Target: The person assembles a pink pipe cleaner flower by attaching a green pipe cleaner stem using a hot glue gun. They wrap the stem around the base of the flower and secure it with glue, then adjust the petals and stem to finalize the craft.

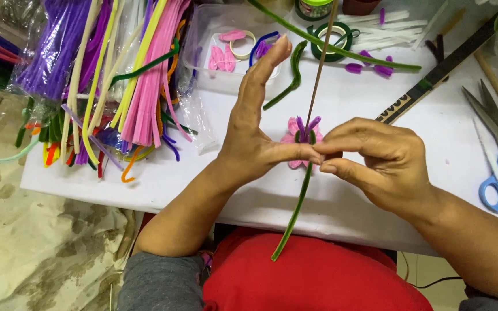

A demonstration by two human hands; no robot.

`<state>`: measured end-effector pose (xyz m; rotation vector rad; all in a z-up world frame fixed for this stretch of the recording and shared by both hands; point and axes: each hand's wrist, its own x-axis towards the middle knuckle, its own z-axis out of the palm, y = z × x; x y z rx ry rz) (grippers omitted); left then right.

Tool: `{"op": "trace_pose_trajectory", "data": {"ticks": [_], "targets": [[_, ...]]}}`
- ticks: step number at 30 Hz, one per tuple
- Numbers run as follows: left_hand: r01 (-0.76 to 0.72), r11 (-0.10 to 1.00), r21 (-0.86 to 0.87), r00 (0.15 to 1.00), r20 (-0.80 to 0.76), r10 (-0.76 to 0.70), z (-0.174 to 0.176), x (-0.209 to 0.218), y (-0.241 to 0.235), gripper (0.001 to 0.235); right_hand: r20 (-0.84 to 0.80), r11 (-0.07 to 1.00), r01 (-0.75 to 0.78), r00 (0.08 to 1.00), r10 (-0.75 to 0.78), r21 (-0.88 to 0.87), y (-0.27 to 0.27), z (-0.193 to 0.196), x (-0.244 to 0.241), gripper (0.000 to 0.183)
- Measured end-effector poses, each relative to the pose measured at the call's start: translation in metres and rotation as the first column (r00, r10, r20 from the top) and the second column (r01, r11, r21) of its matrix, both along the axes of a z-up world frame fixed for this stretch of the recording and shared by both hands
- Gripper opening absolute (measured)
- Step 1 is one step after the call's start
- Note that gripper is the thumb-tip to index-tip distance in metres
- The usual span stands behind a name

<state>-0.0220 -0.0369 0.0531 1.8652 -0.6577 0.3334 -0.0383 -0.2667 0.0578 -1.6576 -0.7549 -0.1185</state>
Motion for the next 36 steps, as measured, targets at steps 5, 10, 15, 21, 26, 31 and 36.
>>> {"op": "trace_pose_trajectory", "data": {"ticks": [5, 10, 15, 21, 26, 31, 36], "targets": [[-0.009, 0.998, -0.067, 0.999, 0.045, 0.013, -0.007, -0.001, -0.006, 0.125, -0.260, 0.983, -0.062, 0.960, 0.105, 0.170, -0.002, -0.010, -0.001, 0.014], [-0.111, 0.986, -0.122, 0.985, 0.119, 0.125, -0.013, 0.001, -0.009, 0.123, -0.329, 0.982, 0.070, 0.944, -0.008, 0.176, 0.002, -0.018, -0.005, 0.006], [-0.293, 0.954, 0.059, 0.901, 0.352, 0.254, -0.017, 0.005, -0.004, 0.124, -0.198, 0.990, 0.131, 0.973, -0.119, 0.051, 0.007, -0.013, -0.007, 0.008], [-0.475, 0.872, 0.116, 0.710, 0.637, 0.301, -0.021, 0.011, 0.002, 0.103, -0.267, 0.998, 0.025, 0.963, -0.041, -0.064, 0.008, -0.008, -0.003, 0.014], [-0.479, 0.876, 0.065, 0.661, 0.684, 0.310, -0.025, 0.013, 0.005, 0.104, -0.304, 0.992, -0.102, 0.950, 0.076, -0.069, 0.001, -0.020, 0.001, 0.015], [-0.438, 0.899, 0.002, 0.687, 0.646, 0.333, -0.002, 0.003, 0.001, 0.003, -0.043, 0.936, 0.343, 0.937, -0.347, -0.081, -0.028, -0.043, 0.035, 0.053], [-0.403, 0.915, -0.029, 0.761, 0.544, 0.353, 0.003, -0.003, 0.010, 0.022, 0.363, 0.893, 0.411, 0.872, -0.327, -0.184, -0.044, -0.045, 0.075, 0.013]]}}
